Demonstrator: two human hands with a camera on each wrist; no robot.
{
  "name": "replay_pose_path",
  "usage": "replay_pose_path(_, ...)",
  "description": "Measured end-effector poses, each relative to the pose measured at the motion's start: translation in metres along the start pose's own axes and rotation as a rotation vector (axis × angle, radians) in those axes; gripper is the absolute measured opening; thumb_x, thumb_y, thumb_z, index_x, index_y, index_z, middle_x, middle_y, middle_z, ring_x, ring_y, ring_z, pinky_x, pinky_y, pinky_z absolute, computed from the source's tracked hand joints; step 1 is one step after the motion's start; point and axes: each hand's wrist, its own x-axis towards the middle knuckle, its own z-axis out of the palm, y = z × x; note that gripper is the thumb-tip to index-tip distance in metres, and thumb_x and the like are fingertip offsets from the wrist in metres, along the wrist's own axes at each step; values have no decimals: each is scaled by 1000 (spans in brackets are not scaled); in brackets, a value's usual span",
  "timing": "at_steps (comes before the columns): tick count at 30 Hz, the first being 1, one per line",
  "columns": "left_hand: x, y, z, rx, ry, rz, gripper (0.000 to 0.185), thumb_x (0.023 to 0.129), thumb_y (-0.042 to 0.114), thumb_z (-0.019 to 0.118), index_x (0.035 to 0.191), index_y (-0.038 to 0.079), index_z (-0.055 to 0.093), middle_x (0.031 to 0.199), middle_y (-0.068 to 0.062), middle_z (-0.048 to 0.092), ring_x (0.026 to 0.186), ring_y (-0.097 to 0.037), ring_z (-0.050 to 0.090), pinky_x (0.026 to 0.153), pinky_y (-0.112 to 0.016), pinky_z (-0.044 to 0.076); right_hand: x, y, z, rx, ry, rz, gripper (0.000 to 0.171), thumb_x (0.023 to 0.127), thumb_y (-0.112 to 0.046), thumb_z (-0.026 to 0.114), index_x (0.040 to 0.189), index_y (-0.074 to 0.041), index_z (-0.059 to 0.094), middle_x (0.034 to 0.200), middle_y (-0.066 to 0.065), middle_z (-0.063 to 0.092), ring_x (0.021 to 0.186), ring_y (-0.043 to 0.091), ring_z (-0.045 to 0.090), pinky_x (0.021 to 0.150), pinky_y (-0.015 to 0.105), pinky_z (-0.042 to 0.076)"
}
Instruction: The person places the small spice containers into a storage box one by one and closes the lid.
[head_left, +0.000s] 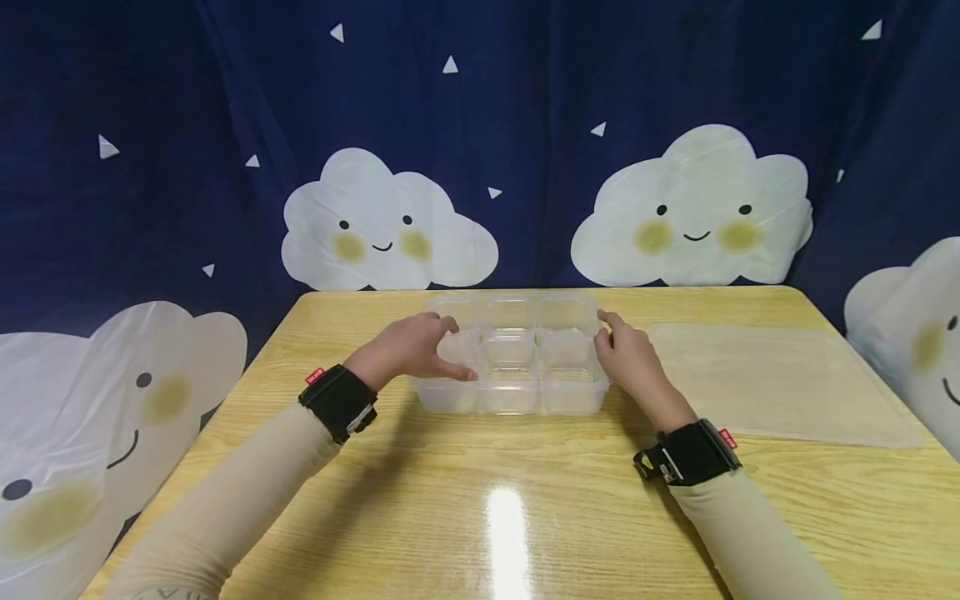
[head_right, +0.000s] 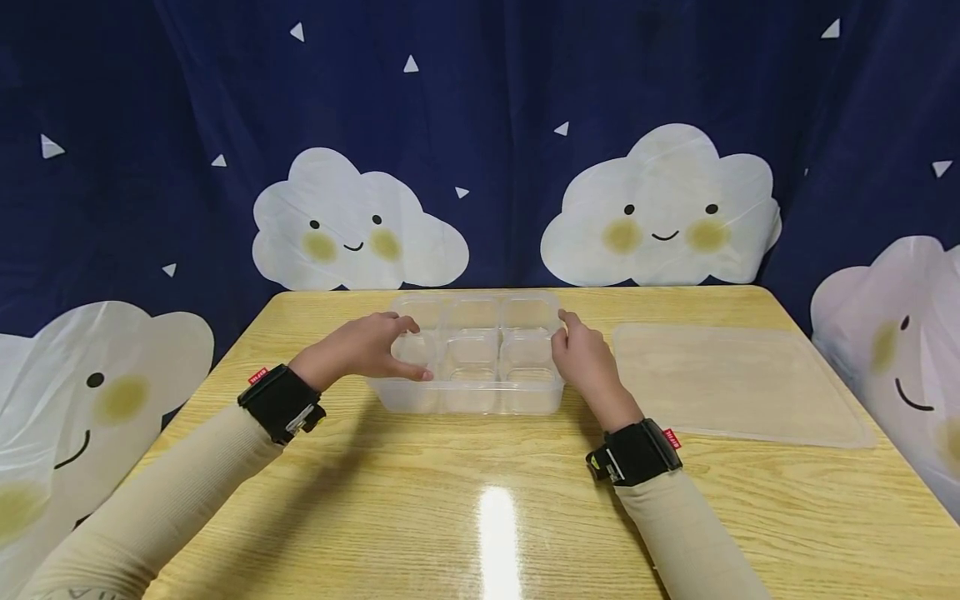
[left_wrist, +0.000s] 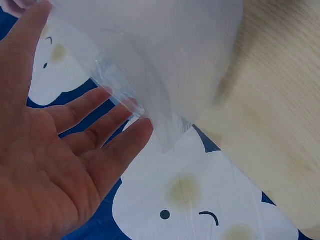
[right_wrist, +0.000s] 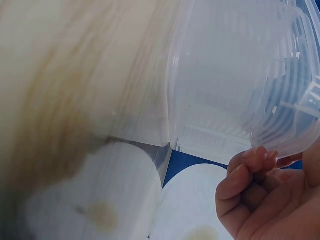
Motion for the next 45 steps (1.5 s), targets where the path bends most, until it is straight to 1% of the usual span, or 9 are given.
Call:
replay_pose_path(5, 1, 0, 1, -10, 3, -6, 87, 81, 67, 74, 141, 7, 55, 133, -14, 57, 109, -27, 61, 96, -46, 51, 0, -1, -1, 1, 6, -2, 49, 104, -13, 37, 148, 7, 44, 58, 1, 38, 48, 14, 33, 48, 31, 32)
replay_pose_path(15, 5, -3, 3, 9, -30, -16, 87, 81, 70, 72, 138, 7, 59, 134, -15, 55, 113, -30, 60, 98, -48, 50, 0, -1, 0, 8, -3, 18, 49, 104, -14, 37, 149, 6, 43, 59, 1, 39, 50, 15, 36, 49, 31, 33)
replay_pose_path(24, 3, -2, 3, 30, -34, -18, 83, 83, 66, 73, 138, 6, 58, 131, -15, 56, 109, -28, 60, 95, -47, 51, 1, -1, 0, 1, 3, 11, 49, 104, -13, 38, 148, 6, 44, 59, 1, 39, 50, 15, 35, 49, 31, 33)
replay_pose_path(32, 0, -3, 2, 14, -32, -8, 82, 84, 64, 73, 139, 4, 58, 131, -17, 55, 109, -29, 60, 96, -46, 51, 1, 0, 1, 4, 9, 9, 49, 104, -13, 38, 148, 7, 44, 59, 1, 39, 50, 15, 35, 49, 31, 33)
replay_pose_path(35, -6, -4, 4, -6, 29, 5, 82, 84, 63, 74, 138, 3, 58, 132, -17, 54, 112, -30, 59, 96, -47, 51, 1, 0, 1, 3, 9, 9, 49, 104, -13, 38, 148, 7, 44, 58, 1, 38, 49, 15, 35, 49, 31, 33)
replay_pose_path(37, -12, -3, 7, -30, 99, 13, 81, 83, 62, 76, 138, 4, 58, 132, -16, 54, 113, -31, 58, 93, -48, 53, 1, 1, 1, 3, 8, 10, 49, 104, -13, 38, 148, 6, 44, 58, 1, 38, 49, 15, 34, 49, 31, 32)
replay_pose_path(40, -25, -1, 16, -87, 206, 33, 77, 80, 58, 81, 133, 6, 60, 129, -14, 54, 109, -29, 58, 88, -46, 54, 1, 1, 1, 5, 10, 15, 49, 104, -13, 38, 148, 6, 44, 58, 1, 38, 49, 15, 34, 49, 31, 32)
replay_pose_path(42, -33, 2, 23, -123, 274, 46, 67, 78, 52, 85, 124, 7, 64, 124, -13, 55, 102, -28, 58, 83, -43, 55, 0, 0, 1, 7, 9, 19, 49, 104, -13, 38, 149, 5, 44, 59, 1, 38, 50, 15, 34, 49, 31, 32)
replay_pose_path(45, -41, 4, 33, -152, 369, 65, 44, 77, 39, 90, 101, 9, 68, 111, -10, 54, 92, -24, 56, 78, -37, 53, 0, 0, 0, 13, 0, 24, 49, 105, -14, 38, 150, 4, 43, 59, 1, 38, 49, 15, 34, 48, 30, 32)
